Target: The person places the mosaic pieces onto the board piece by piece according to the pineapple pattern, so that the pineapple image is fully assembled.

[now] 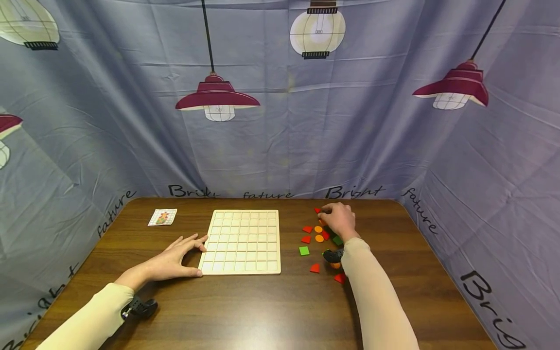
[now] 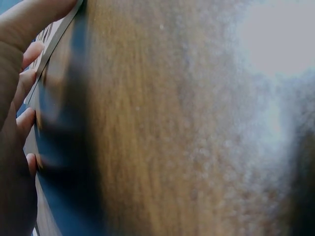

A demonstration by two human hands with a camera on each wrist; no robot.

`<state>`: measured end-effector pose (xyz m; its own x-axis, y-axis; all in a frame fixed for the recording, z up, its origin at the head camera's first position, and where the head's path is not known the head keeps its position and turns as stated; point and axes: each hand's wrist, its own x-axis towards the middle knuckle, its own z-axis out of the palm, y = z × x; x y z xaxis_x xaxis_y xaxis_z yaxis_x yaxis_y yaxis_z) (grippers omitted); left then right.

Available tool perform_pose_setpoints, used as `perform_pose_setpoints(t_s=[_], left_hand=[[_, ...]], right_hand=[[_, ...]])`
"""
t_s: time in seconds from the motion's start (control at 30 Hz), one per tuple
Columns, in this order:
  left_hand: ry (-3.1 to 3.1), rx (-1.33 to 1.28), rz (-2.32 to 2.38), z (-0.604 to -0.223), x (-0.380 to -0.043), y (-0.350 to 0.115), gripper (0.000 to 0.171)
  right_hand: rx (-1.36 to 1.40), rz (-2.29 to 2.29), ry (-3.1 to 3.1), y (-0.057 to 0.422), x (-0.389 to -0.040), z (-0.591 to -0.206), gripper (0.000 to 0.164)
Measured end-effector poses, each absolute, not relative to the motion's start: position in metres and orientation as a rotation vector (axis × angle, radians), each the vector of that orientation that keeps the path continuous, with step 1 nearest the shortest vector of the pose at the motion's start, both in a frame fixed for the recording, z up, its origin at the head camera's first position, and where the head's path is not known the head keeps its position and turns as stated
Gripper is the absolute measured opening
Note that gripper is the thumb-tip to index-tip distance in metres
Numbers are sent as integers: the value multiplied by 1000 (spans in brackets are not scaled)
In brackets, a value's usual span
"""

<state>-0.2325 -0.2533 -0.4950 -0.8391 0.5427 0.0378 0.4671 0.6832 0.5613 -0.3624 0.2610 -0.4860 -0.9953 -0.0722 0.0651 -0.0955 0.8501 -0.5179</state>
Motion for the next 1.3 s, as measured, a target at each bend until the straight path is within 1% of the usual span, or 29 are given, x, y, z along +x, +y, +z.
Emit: perform_pose_setpoints(t_s=[0.23, 0.43, 0.73, 1.0, 1.3], left_hand=[[2755, 838, 849, -495, -233, -252, 54], [2762, 866, 851, -495, -233, -251, 53], [2751, 867, 874, -496, -232, -252, 53], [2766, 852, 864, -497, -234, -255, 53], [2769, 847, 855, -498, -235, -255, 54]], right_hand=[[1, 821, -2978, 258, -371, -492, 47], [-51, 789, -2962, 255, -371, -494, 42], [-43, 764, -2950, 254, -374, -498, 36], [23, 806, -2966, 254, -378, -499, 40], [12, 827, -2973, 254, -379, -499, 37]])
